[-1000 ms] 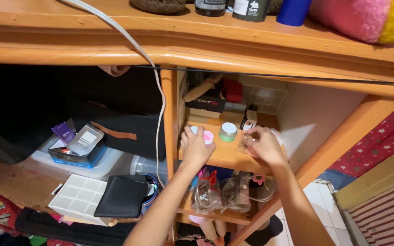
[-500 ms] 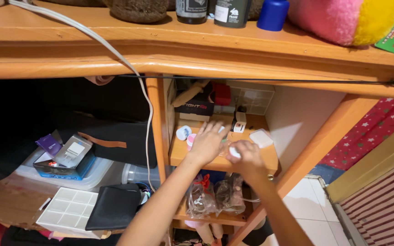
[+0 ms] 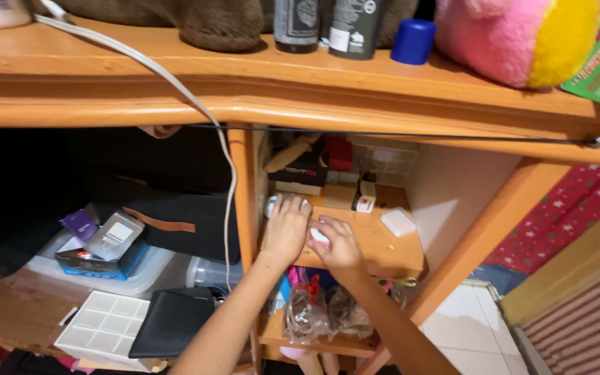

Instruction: The person organizes a cluttered wooden shelving unit by picking up various items, inspecting them, and placing them back in different locations. They handle a white box, a blue tin, a red jewelry box, a black wallet, and a plastic bag containing small items, moving them between shelves and a lower surface.

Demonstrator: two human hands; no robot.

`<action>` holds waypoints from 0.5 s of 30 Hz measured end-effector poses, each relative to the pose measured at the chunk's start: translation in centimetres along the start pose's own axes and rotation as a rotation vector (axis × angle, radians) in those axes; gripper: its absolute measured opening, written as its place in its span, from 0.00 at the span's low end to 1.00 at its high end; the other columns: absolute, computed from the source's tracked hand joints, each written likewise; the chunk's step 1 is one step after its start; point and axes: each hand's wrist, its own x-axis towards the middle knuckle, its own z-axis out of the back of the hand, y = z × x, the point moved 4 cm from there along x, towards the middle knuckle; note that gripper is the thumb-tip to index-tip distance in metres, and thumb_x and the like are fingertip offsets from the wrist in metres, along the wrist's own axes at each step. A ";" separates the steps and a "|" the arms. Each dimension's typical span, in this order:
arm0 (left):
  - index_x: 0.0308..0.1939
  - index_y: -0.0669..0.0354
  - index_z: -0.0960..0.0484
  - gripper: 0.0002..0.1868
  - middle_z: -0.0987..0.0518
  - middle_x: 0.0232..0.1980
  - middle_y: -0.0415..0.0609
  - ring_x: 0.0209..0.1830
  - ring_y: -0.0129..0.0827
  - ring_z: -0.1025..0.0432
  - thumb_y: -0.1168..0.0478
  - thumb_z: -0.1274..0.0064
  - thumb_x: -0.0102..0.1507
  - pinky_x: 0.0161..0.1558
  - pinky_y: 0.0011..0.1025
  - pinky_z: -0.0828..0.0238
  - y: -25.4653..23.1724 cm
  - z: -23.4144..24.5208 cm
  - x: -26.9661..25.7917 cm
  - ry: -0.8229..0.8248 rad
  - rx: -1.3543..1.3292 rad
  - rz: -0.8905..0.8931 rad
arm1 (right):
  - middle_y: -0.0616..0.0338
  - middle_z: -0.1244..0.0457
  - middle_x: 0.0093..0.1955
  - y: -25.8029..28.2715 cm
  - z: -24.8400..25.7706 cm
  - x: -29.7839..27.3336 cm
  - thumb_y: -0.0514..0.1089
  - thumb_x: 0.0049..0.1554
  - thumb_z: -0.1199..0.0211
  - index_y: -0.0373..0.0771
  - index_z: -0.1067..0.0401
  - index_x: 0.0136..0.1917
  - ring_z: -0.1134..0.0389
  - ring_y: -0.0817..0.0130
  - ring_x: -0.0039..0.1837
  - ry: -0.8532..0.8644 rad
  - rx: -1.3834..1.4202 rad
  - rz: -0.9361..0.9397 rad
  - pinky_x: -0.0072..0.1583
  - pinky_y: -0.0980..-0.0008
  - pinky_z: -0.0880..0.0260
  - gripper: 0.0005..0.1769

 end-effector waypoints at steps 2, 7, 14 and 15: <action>0.49 0.59 0.22 0.15 0.26 0.61 0.60 0.65 0.54 0.29 0.59 0.41 0.60 0.71 0.49 0.44 0.0 0.9 -0.7 -0.241 -0.033 -0.085 | 0.47 0.33 0.63 -1.5 -0.2 0.9 0.47 0.51 0.27 0.43 0.21 0.54 0.32 0.49 0.62 0.007 0.063 -0.017 0.63 0.57 0.33 0.17; 0.69 0.63 0.38 0.33 0.30 0.67 0.59 0.62 0.54 0.28 0.57 0.45 0.63 0.59 0.44 0.27 1.5 -0.1 -0.1 -0.317 -0.984 0.542 | 0.47 0.29 0.54 -5.7 1.3 5.4 0.41 0.60 0.37 0.33 0.23 0.56 0.28 0.59 0.55 -0.127 0.461 -0.368 0.59 0.63 0.28 0.13; 0.69 0.61 0.37 0.30 0.31 0.66 0.55 0.59 0.47 0.29 0.48 0.59 0.67 0.63 0.46 0.30 3.2 -3.9 5.6 -0.585 -2.230 1.073 | 0.47 0.30 0.48 -2.0 0.9 7.6 0.36 0.63 0.46 0.26 0.30 0.61 0.28 0.64 0.46 0.053 1.007 -0.527 0.50 0.67 0.25 0.15; 0.67 0.64 0.36 0.30 0.30 0.65 0.56 0.58 0.47 0.29 0.47 0.62 0.68 0.62 0.45 0.29 3.6 -4.7 6.2 -0.580 -2.223 1.112 | 0.48 0.30 0.49 -1.3 0.7 7.4 0.37 0.63 0.46 0.26 0.30 0.62 0.29 0.64 0.47 0.058 1.044 -0.546 0.50 0.67 0.26 0.16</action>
